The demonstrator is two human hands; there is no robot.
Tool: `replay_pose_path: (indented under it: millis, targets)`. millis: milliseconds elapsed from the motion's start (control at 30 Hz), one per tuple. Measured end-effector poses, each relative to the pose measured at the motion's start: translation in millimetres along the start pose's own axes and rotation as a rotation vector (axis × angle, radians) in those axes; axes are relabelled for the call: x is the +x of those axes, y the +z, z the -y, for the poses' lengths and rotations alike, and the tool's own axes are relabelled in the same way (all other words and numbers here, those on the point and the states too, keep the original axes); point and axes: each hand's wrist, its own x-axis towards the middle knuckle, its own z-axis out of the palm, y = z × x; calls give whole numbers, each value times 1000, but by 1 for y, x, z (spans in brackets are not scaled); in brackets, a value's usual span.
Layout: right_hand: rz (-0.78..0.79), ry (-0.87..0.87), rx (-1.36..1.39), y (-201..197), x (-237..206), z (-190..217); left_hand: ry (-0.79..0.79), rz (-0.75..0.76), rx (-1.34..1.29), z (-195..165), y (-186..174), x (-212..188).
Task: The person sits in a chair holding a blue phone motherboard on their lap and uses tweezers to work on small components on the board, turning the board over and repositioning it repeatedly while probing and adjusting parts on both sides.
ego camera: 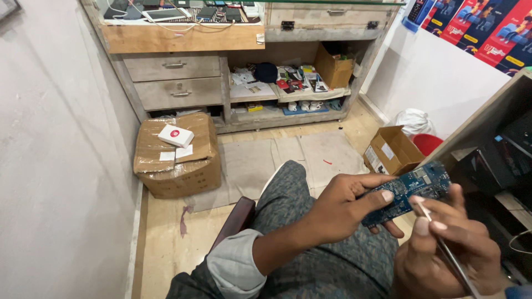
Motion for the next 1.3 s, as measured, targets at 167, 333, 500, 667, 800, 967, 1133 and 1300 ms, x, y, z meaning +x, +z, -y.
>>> replay_pose_path:
  millis: [167,333,500,667,800,967,1133,1300]
  targets:
    - [118,-40,-93,10,25,22,36,-47,48,3,2,-2]
    - [-105,97,87,17,20,27,13,-26,27,-5,4,-5]
    - [14,-45,-83,-6,7,6,24,2,4,-12,5,-7]
    - [159,-80,-152,-15,11,2,33,13,9,-14,7,-8]
    - [81,89,-35,4,8,15,75,-44,110,-14,9,-9]
    - [36,53,-55,16,6,20,85,-121,268,-15,8,-11]
    - [48,26,-90,16,7,15,114,-126,241,-16,10,-12]
    - [3,0,-74,19,6,11,153,-104,267,-22,13,-11]
